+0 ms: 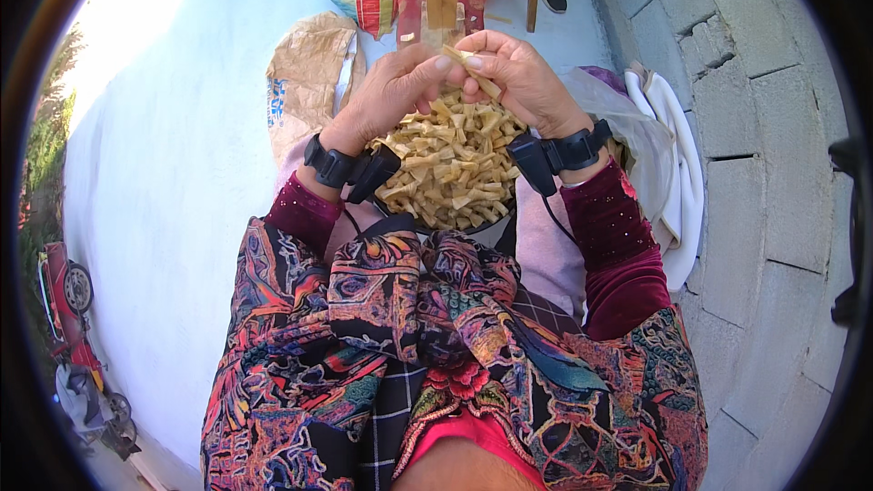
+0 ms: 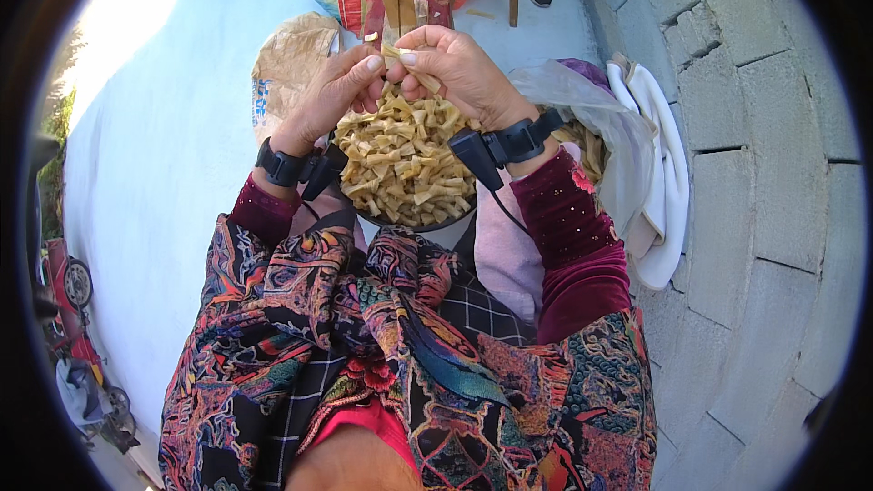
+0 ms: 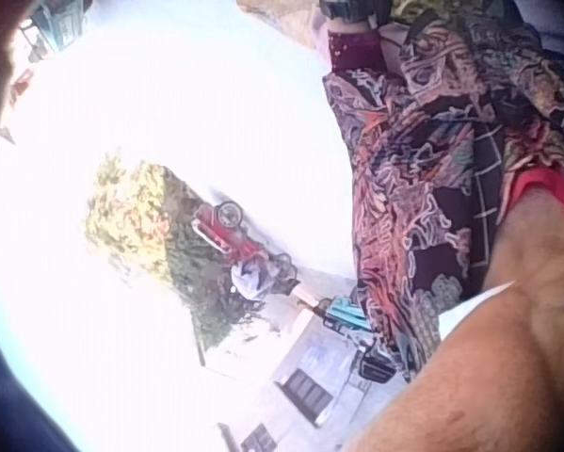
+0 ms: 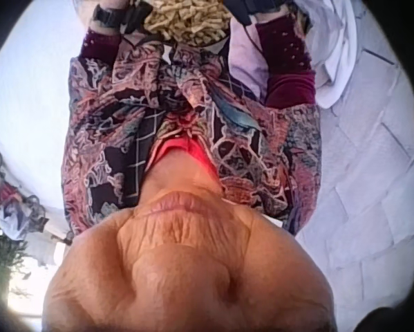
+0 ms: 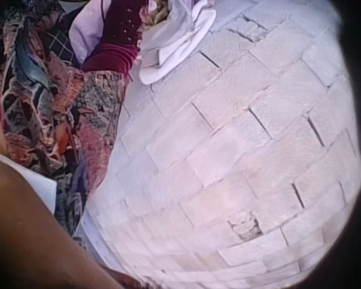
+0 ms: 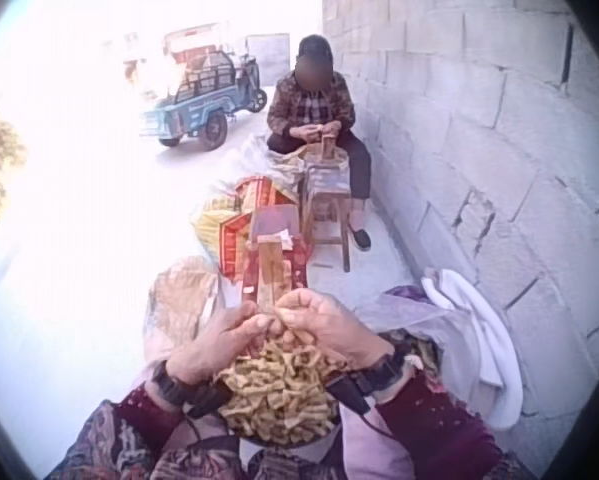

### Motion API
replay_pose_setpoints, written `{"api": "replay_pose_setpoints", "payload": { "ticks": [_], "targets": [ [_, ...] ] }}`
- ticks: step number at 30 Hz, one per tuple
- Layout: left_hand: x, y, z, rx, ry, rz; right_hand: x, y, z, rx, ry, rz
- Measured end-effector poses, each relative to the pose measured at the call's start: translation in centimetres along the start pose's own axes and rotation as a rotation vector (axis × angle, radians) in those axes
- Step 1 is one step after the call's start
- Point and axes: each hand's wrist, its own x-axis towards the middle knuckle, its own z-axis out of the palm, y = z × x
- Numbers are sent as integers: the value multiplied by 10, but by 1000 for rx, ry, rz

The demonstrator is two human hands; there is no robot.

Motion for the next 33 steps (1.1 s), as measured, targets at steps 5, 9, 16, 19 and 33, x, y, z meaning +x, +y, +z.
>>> {"api": "replay_pose_setpoints", "payload": {
  "ticks": [5, 9, 16, 19, 33],
  "targets": [
    [-41, -12, 34, 26, -333, 1, -75, 24, 19, -78, -9, 168],
    [-61, -21, 62, 48, -391, 15, -113, 40, 23, -70, 29, 275],
    [-63, -41, 76, -99, -400, -96, -116, 57, 40, -419, 180, -90],
    [-68, -51, 79, -182, -398, -148, -118, 54, 41, -753, 183, -115],
    [-78, -53, 79, -395, -700, -53, -145, 47, 49, -1124, -25, -338]
  ]
}}
